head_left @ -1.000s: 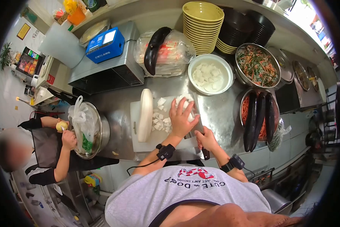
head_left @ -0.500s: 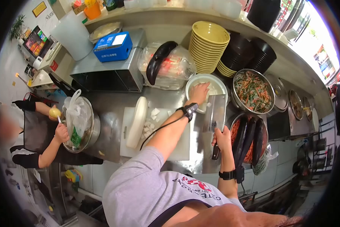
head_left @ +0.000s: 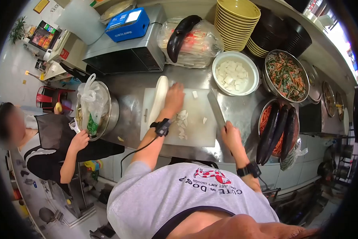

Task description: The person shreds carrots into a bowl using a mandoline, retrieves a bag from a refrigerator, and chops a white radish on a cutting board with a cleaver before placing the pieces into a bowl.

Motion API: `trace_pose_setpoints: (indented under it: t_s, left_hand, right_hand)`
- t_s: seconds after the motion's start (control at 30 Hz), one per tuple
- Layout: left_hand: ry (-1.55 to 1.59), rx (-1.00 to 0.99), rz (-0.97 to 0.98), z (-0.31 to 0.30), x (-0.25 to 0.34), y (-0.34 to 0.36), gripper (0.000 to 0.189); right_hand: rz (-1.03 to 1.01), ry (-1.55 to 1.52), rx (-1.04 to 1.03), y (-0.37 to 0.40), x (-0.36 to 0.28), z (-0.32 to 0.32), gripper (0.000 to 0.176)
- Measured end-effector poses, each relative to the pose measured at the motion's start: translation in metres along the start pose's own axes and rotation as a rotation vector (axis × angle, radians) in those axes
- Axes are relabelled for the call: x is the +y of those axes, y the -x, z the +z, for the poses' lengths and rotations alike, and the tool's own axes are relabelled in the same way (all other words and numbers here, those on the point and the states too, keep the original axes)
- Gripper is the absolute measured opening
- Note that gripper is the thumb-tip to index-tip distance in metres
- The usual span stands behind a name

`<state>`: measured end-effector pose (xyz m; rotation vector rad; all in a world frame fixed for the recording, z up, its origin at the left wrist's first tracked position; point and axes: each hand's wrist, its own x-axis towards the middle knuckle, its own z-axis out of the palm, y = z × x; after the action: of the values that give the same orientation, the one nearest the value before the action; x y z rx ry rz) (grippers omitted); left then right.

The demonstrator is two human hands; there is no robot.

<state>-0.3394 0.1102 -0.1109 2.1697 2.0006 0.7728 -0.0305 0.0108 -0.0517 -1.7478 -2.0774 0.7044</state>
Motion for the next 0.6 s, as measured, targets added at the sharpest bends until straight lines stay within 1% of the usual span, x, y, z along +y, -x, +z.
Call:
trace_pose_setpoints:
  t_s: [0.03, 0.07, 0.1, 0.13, 0.2, 0.23, 0.27, 0.3, 0.33, 0.37, 0.4, 0.43, 0.47, 0.5, 0.53, 0.57, 0.6]
  left_hand:
    - [-0.127, -0.064, 0.010, 0.005, 0.009, 0.005, 0.040]
    - [-0.255, -0.127, 0.023, 0.010, 0.018, 0.006, 0.048]
    - [-0.207, -0.163, -0.054, 0.019, 0.020, 0.009, 0.054]
    - [-0.208, -0.163, -0.065, 0.017, 0.026, 0.013, 0.054]
    - [-0.140, -0.331, -0.108, 0.005, 0.039, 0.024, 0.067]
    - [-0.140, -0.330, -0.116, -0.007, 0.049, 0.036, 0.067]
    - [-0.143, -0.300, -0.101, -0.022, 0.062, 0.051, 0.076]
    - [-0.145, -0.272, -0.085, -0.033, 0.073, 0.068, 0.086]
    - [-0.144, -0.271, -0.084, -0.040, 0.079, 0.087, 0.086]
    - [-0.175, -0.298, -0.100, -0.047, 0.083, 0.108, 0.095]
    - [-0.206, -0.325, -0.115, -0.052, 0.085, 0.122, 0.105]
    - [-0.204, -0.328, -0.112, -0.049, 0.081, 0.134, 0.105]
    - [-0.127, -0.227, -0.153, -0.039, 0.072, 0.146, 0.107]
    - [-0.049, -0.126, -0.188, -0.032, 0.063, 0.151, 0.108]
    - [-0.045, -0.131, -0.179, -0.031, 0.058, 0.149, 0.108]
    - [-0.035, -0.100, -0.139, -0.028, 0.054, 0.146, 0.108]
    - [-0.022, -0.065, -0.100, -0.025, 0.052, 0.141, 0.108]
  right_hand:
    - [0.039, 0.046, -0.040, -0.013, -0.019, -0.004, 0.013]
    - [0.035, 0.047, -0.042, -0.028, -0.021, 0.000, 0.013]
    - [-0.033, 0.111, -0.022, -0.040, -0.020, 0.009, 0.011]
    - [-0.105, 0.176, -0.003, -0.049, -0.022, 0.015, 0.010]
    - [-0.148, 0.192, -0.026, -0.065, -0.026, 0.022, 0.010]
    - [-0.177, 0.205, -0.045, -0.068, -0.029, 0.026, 0.010]
    - [-0.181, 0.206, -0.044, -0.070, -0.031, 0.031, 0.010]
    - [-0.262, 0.267, -0.059, -0.070, -0.033, 0.036, 0.009]
    - [-0.341, 0.329, -0.073, -0.069, -0.035, 0.039, 0.011]
    - [-0.337, 0.330, -0.070, -0.066, -0.038, 0.040, 0.011]
    - [-0.400, 0.340, -0.098, -0.063, -0.041, 0.039, 0.010]
    - [-0.463, 0.349, -0.129, -0.059, -0.043, 0.039, 0.009]
    - [-0.458, 0.349, -0.129, -0.054, -0.042, 0.038, 0.009]
    - [-0.419, 0.200, -0.094, -0.050, -0.038, 0.035, 0.009]
    - [-0.377, 0.053, -0.059, -0.044, -0.033, 0.033, 0.011]
    - [-0.365, 0.057, -0.058, -0.038, -0.025, 0.033, 0.011]
    - [-0.217, -0.050, 0.005, -0.033, -0.020, 0.030, 0.013]
